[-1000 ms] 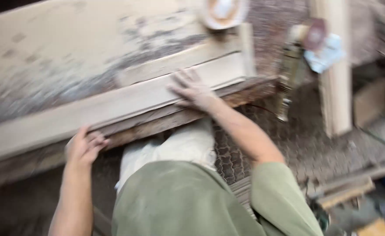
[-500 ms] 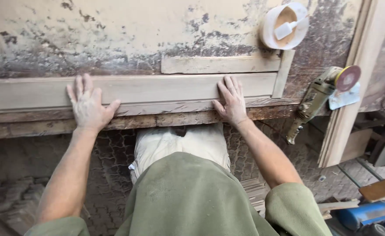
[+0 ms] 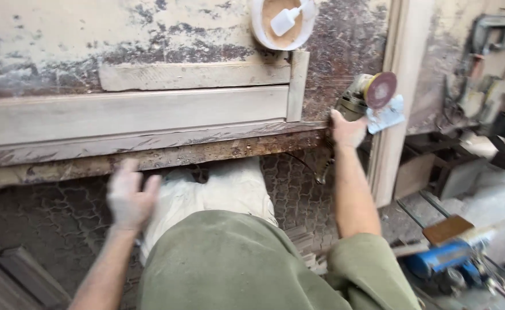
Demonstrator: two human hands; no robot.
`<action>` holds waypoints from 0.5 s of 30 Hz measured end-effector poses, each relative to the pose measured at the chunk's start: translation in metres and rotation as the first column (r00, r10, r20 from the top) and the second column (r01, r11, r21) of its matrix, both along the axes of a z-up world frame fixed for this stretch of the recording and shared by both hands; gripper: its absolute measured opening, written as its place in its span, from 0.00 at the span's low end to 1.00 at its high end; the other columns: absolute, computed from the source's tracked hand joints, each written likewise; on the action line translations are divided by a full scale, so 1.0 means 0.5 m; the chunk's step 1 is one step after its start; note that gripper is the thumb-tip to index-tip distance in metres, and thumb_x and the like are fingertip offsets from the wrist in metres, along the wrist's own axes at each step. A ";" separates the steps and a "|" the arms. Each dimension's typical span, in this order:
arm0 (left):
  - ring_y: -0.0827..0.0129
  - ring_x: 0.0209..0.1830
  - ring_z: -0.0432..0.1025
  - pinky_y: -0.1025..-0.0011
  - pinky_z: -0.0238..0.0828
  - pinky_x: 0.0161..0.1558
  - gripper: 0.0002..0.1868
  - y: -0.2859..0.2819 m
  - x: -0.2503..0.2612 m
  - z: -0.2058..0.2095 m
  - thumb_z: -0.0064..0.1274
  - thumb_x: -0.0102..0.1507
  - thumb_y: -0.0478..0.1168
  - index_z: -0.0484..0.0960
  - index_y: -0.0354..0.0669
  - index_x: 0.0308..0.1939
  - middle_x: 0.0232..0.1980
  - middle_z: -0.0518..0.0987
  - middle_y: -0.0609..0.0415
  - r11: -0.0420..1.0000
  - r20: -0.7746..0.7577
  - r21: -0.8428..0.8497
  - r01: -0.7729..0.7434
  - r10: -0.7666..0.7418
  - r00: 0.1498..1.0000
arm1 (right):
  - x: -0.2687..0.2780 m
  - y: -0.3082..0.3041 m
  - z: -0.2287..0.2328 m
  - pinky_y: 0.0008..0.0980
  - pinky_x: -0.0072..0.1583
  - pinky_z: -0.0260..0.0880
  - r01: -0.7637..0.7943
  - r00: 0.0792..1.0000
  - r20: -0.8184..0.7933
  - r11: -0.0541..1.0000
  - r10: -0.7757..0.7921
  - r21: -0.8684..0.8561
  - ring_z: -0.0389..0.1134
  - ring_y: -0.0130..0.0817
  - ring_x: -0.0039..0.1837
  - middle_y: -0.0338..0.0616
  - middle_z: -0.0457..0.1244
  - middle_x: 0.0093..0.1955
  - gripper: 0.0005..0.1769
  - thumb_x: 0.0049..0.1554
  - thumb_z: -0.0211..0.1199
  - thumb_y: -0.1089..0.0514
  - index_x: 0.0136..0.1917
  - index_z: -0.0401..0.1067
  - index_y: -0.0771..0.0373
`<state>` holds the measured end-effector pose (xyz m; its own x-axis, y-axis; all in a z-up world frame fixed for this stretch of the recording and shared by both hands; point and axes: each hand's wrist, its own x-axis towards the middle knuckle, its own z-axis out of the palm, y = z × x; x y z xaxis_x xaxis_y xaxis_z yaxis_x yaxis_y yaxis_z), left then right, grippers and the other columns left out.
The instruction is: The recorder sands wooden planks with a power sander, applies glue and wood dust to fill imperfections, and performs manual detail sanding.
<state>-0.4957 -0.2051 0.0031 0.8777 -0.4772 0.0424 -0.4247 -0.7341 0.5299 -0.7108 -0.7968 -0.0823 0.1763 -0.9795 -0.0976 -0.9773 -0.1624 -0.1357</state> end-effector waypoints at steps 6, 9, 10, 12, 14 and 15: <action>0.57 0.62 0.75 0.56 0.72 0.60 0.28 -0.254 -0.104 0.021 0.53 0.58 0.63 0.82 0.59 0.58 0.59 0.82 0.56 0.949 -0.784 0.189 0.254 -0.010 0.621 | 0.078 0.087 0.192 0.43 0.63 0.72 -0.252 0.697 0.689 0.832 -0.198 0.494 0.73 0.41 0.58 0.49 0.70 0.55 0.28 0.52 0.81 0.56 0.62 0.73 0.61; 0.54 0.61 0.76 0.54 0.74 0.60 0.34 -0.406 -0.080 0.079 0.55 0.56 0.66 0.78 0.58 0.62 0.60 0.83 0.53 0.956 -0.866 -0.036 0.291 -0.175 0.469 | 0.065 0.133 0.188 0.41 0.49 0.82 -0.225 0.446 0.630 0.602 -0.635 0.766 0.78 0.45 0.52 0.56 0.72 0.53 0.14 0.58 0.70 0.56 0.56 0.78 0.64; 0.54 0.61 0.76 0.54 0.74 0.60 0.34 -0.414 -0.085 0.094 0.55 0.56 0.66 0.78 0.58 0.62 0.60 0.83 0.53 0.965 -0.854 -0.003 0.261 -0.139 0.502 | 0.100 0.182 0.209 0.41 0.49 0.82 -0.268 0.446 0.629 0.575 -0.637 0.773 0.78 0.45 0.52 0.56 0.72 0.53 0.14 0.58 0.70 0.56 0.56 0.78 0.64; 0.55 0.50 0.80 0.54 0.78 0.50 0.29 -0.454 -0.098 0.115 0.62 0.46 0.67 0.78 0.54 0.39 0.40 0.85 0.60 0.972 -0.872 -0.140 0.191 -0.212 0.441 | 0.141 0.261 0.261 0.42 0.62 0.78 -0.591 0.325 0.655 0.395 -0.682 0.704 0.75 0.41 0.59 0.56 0.70 0.57 0.30 0.58 0.62 0.49 0.69 0.69 0.68; 0.57 0.48 0.80 0.58 0.77 0.46 0.27 -0.421 -0.102 0.144 0.65 0.44 0.65 0.80 0.55 0.37 0.37 0.84 0.59 0.977 -0.873 -0.180 0.112 -0.211 0.439 | 0.219 0.348 0.314 0.45 0.63 0.78 -0.652 0.256 0.650 0.369 -0.715 0.662 0.75 0.44 0.59 0.56 0.70 0.59 0.29 0.56 0.64 0.52 0.68 0.70 0.66; 0.60 0.45 0.81 0.61 0.77 0.42 0.25 -0.404 -0.106 0.157 0.68 0.43 0.62 0.81 0.56 0.35 0.33 0.83 0.58 0.972 -0.881 -0.232 0.041 -0.228 0.415 | 0.251 0.392 0.345 0.49 0.63 0.78 -0.690 0.193 0.639 0.360 -0.744 0.628 0.74 0.48 0.59 0.56 0.69 0.61 0.29 0.55 0.66 0.55 0.68 0.70 0.63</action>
<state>-0.5488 -0.4072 0.0817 0.3832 -0.6615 -0.6446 0.2750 -0.5845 0.7633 -0.5852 -0.6009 0.0899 0.7784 -0.4287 -0.4586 0.0177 0.7453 -0.6665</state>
